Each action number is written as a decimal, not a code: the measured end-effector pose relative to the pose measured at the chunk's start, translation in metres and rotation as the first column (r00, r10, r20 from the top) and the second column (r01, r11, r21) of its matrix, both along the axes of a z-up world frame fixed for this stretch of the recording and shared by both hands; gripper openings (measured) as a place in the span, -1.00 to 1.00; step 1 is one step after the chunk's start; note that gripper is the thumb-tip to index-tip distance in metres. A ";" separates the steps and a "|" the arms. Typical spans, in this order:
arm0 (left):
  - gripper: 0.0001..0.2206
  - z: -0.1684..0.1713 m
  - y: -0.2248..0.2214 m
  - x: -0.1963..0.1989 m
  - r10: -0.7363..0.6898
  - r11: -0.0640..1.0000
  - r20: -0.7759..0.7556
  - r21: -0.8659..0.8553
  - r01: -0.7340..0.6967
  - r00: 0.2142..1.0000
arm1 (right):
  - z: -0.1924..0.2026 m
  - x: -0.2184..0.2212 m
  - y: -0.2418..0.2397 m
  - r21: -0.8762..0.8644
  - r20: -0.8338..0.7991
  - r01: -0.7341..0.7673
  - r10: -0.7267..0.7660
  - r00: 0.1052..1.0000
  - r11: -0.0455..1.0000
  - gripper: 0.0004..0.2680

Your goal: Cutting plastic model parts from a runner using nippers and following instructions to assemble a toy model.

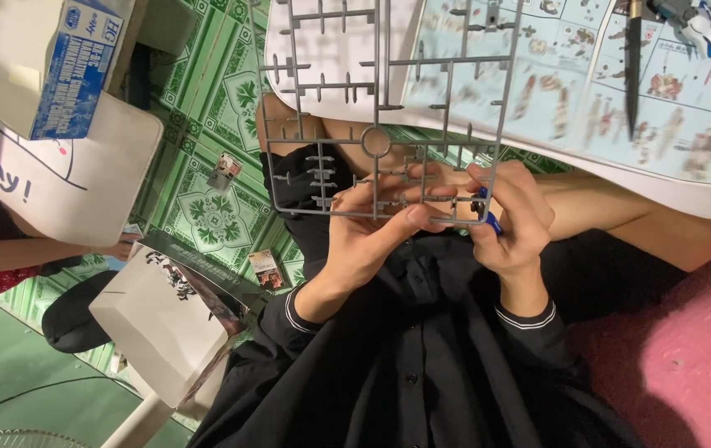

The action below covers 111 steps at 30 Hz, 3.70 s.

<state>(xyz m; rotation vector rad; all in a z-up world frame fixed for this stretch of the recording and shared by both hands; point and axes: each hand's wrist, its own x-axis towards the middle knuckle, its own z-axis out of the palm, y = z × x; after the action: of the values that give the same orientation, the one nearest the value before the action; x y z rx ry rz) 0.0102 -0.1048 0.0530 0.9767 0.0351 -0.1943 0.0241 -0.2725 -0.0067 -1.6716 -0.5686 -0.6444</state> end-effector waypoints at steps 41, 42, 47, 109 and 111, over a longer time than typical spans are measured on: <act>-0.86 -0.062 -0.003 0.041 0.050 0.995 0.106 0.081 -0.059 0.993 | -0.008 0.174 -0.251 -0.929 0.069 0.227 -0.465 0.883 0.293 -0.77; -0.86 -0.064 -0.004 0.042 0.058 0.994 0.109 0.081 -0.067 0.992 | -0.009 0.177 -0.254 -0.928 0.071 0.227 -0.457 0.886 0.296 -0.77; -0.85 -0.057 -0.007 0.046 0.006 0.993 0.082 0.117 -0.016 0.997 | -0.021 0.175 -0.263 -0.921 0.131 0.274 -0.444 0.886 0.276 -0.79; -0.69 -0.078 0.055 0.009 0.039 0.984 -0.002 0.174 -0.039 0.999 | 0.021 0.053 -0.143 -0.875 0.009 0.226 -0.452 0.892 0.427 -0.78; -0.70 -0.080 0.056 0.009 0.040 0.985 0.016 0.169 -0.042 0.999 | 0.029 0.062 -0.139 -0.854 0.004 0.223 -0.423 0.906 0.469 -0.79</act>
<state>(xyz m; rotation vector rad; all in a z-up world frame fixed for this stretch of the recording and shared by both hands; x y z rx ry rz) 0.0193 -0.0491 -0.0269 1.1462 0.0609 -0.1485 0.0863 -0.4113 0.0219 -2.8132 -0.4133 -0.4521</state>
